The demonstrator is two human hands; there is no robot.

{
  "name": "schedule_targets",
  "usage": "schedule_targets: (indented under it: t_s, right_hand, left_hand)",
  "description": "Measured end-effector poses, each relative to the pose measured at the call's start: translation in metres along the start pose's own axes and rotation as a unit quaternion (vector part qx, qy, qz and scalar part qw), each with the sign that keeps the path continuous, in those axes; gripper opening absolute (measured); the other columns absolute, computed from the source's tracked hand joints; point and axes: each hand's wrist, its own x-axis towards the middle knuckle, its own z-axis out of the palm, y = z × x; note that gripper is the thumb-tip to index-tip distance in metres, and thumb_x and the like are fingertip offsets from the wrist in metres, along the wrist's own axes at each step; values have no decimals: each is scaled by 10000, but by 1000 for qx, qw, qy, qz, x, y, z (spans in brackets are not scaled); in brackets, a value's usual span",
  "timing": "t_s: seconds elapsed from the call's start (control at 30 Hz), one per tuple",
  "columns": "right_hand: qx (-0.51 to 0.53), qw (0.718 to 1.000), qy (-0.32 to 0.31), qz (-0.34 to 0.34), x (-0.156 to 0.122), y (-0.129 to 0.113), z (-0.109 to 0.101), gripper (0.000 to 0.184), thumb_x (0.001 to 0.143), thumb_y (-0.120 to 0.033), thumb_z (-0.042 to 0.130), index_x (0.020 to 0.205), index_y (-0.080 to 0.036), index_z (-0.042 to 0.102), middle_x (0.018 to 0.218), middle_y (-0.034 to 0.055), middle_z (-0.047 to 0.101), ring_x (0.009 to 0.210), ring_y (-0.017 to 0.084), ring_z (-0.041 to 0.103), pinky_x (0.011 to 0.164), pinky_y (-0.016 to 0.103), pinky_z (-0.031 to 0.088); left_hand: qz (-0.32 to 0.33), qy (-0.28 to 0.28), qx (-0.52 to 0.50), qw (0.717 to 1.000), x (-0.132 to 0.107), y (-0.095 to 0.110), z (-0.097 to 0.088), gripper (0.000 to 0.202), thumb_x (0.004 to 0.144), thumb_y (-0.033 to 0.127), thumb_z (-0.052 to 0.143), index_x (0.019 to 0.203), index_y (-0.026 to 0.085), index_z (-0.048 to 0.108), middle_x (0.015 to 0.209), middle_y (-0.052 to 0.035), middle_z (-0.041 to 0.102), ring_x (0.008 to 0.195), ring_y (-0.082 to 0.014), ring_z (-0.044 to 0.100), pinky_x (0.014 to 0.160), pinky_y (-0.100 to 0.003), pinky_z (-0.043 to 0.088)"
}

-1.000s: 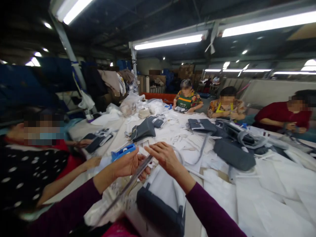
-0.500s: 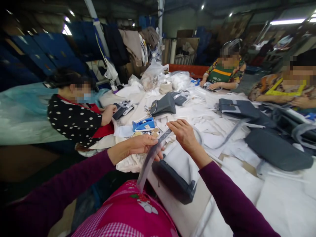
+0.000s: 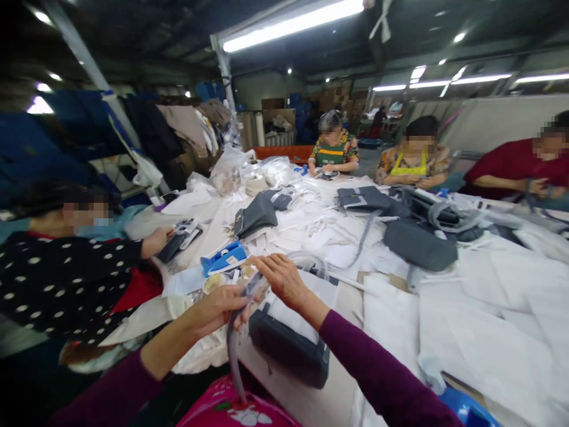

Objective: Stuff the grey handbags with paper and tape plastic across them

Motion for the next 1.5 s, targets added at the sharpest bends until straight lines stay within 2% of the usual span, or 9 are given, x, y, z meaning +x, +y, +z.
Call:
schedule_targets:
  t_s: [0.5,0.67,0.87,1.0,1.1,1.27,1.33,1.4,1.5]
  right_hand:
    - [42,883,67,462,-120,129,22,492,674,1,511,1130,-116,651,1089,136,689,1002,233,618,922,393,467]
    - [173,851,98,486,-103,59,20,364,844,-228,497,1179,-133,601,1193,151,637,1091,246,588,964,447,445]
    - [639,627,-27,444,-78,-75,26,459,703,-436,714,1060,-168,609,992,84,705,873,219,661,772,341,514]
    - [678,532,12,506,-69,-76,29,518,675,-584,673,920,-138,578,736,70,685,635,206,655,592,320,502]
    - [672,536,9,512,-69,-52,21,537,642,-607,679,882,-134,595,707,73,669,659,238,660,596,345,504]
    - [420,728,136,525,-74,-44,-5,348,789,-493,602,923,-185,689,894,66,662,868,214,601,826,352,459]
    - [369,732,172,546,-76,-50,-11,351,845,-506,550,909,-198,706,865,57,648,833,184,581,802,316,450]
    - [483,642,134,581,-77,-52,-10,511,874,-609,453,882,-164,703,754,59,635,682,153,571,671,286,460]
    - [686,399,75,604,-75,-42,2,732,872,-725,276,941,-107,664,738,82,649,545,125,560,525,256,449]
  left_hand:
    - [-29,57,34,997,-11,-13,-4,342,771,384,738,949,103,661,653,-69,669,419,-55,482,433,-157,382]
    - [9,126,-7,992,22,3,-3,389,719,320,786,998,93,636,742,-73,689,485,-82,547,492,-189,449]
    - [99,143,-84,981,73,13,15,295,739,220,755,978,97,631,838,-84,710,591,-108,606,634,-238,514]
    - [93,74,-62,991,86,8,23,327,800,307,703,1051,104,651,1040,-135,700,873,-200,666,814,-317,523]
    - [9,8,23,1000,89,0,19,336,781,345,719,971,70,687,968,-161,716,830,-216,677,758,-296,516]
    - [93,98,37,990,100,-3,11,292,778,369,712,882,96,707,896,-122,733,830,-214,687,845,-333,508]
    - [143,133,28,980,104,2,10,272,781,363,708,874,108,709,901,-109,735,877,-220,685,891,-347,498]
    - [169,148,20,974,106,4,13,259,773,357,714,865,115,712,896,-100,737,892,-220,683,905,-349,496]
    - [169,137,22,976,102,0,19,259,747,351,741,869,123,720,885,-90,740,873,-214,684,883,-338,505]
